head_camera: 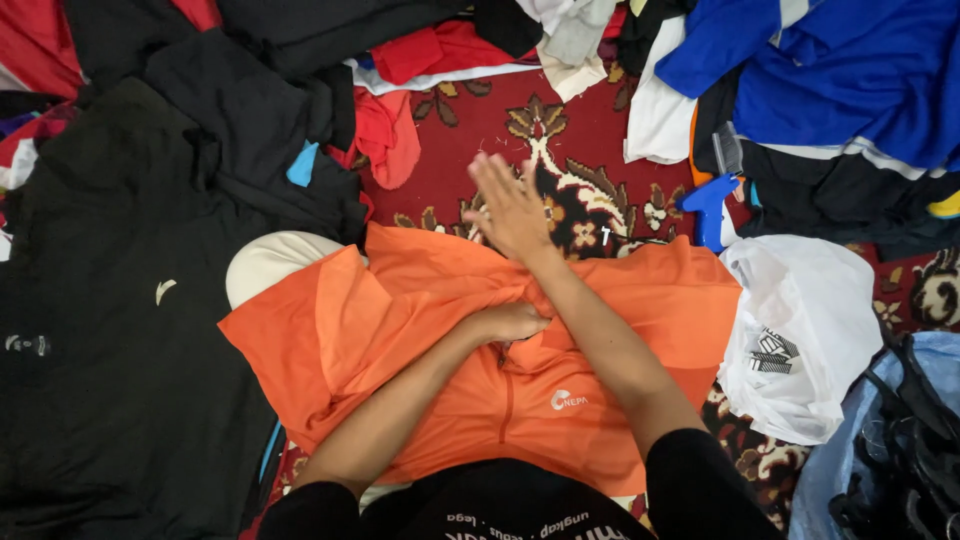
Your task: A person sits on the floor sorting, inspecting, and folding various items of clothing like jackets and shirts, occasionally using a small tool to detail them.
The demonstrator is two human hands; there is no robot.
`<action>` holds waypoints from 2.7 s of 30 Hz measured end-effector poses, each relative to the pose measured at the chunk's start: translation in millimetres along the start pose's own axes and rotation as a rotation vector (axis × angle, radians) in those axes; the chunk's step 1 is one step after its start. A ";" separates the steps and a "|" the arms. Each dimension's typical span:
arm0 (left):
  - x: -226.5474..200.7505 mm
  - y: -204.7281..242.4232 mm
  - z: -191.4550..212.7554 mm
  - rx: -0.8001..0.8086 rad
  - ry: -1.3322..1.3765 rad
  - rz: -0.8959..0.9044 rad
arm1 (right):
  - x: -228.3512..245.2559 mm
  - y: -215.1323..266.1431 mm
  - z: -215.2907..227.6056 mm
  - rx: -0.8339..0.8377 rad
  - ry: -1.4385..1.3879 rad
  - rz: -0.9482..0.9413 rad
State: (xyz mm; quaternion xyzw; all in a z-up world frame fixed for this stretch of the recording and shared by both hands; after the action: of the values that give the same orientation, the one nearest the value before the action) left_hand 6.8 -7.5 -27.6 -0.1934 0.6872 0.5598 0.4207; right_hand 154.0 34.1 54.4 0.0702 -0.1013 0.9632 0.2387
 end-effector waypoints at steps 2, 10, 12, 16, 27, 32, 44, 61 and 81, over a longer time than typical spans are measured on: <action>-9.4 8.2 1.2 -0.002 -0.002 -0.003 | -4.3 -0.5 5.0 0.016 0.010 -0.062; -14.3 10.9 2.9 -0.010 -0.017 0.011 | 24.3 -4.3 -5.1 0.093 -0.016 0.121; 2.8 1.7 -2.5 -0.021 -0.010 0.026 | 24.4 -16.0 -2.1 0.070 -0.020 0.076; -14.7 16.1 4.9 0.025 0.034 0.026 | 9.8 -34.9 -2.0 0.011 0.030 0.002; -34.8 31.4 9.2 0.020 -0.001 0.028 | -56.6 -63.1 -9.0 -0.022 -0.122 -0.401; -20.4 16.8 7.4 0.026 0.025 0.018 | -85.6 -98.0 -2.7 0.132 -0.076 -0.393; -11.9 11.1 3.5 -0.004 0.028 -0.031 | -37.7 -30.9 8.7 -0.045 -0.111 -0.152; -10.2 14.2 5.8 -0.027 0.079 -0.003 | -49.8 -2.8 -8.5 -0.075 -0.080 -0.215; -9.4 10.3 4.7 -0.047 0.080 0.012 | -44.0 0.7 -1.8 -0.132 -0.197 -0.203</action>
State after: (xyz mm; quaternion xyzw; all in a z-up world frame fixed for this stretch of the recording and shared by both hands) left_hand 6.3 -2.0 -14.0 -0.2215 0.6913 0.5702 0.3847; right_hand 192.1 14.3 44.5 0.1585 -0.1796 0.9139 0.3277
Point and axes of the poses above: each hand's wrist, its own y-axis away from the middle knuckle, its own z-axis out of the back of the hand, x = y × z, the point moved 1 cm from there along -y, towards the middle knuckle, and after that the axes turned 9 degrees about -z, right-handed, at the moved point
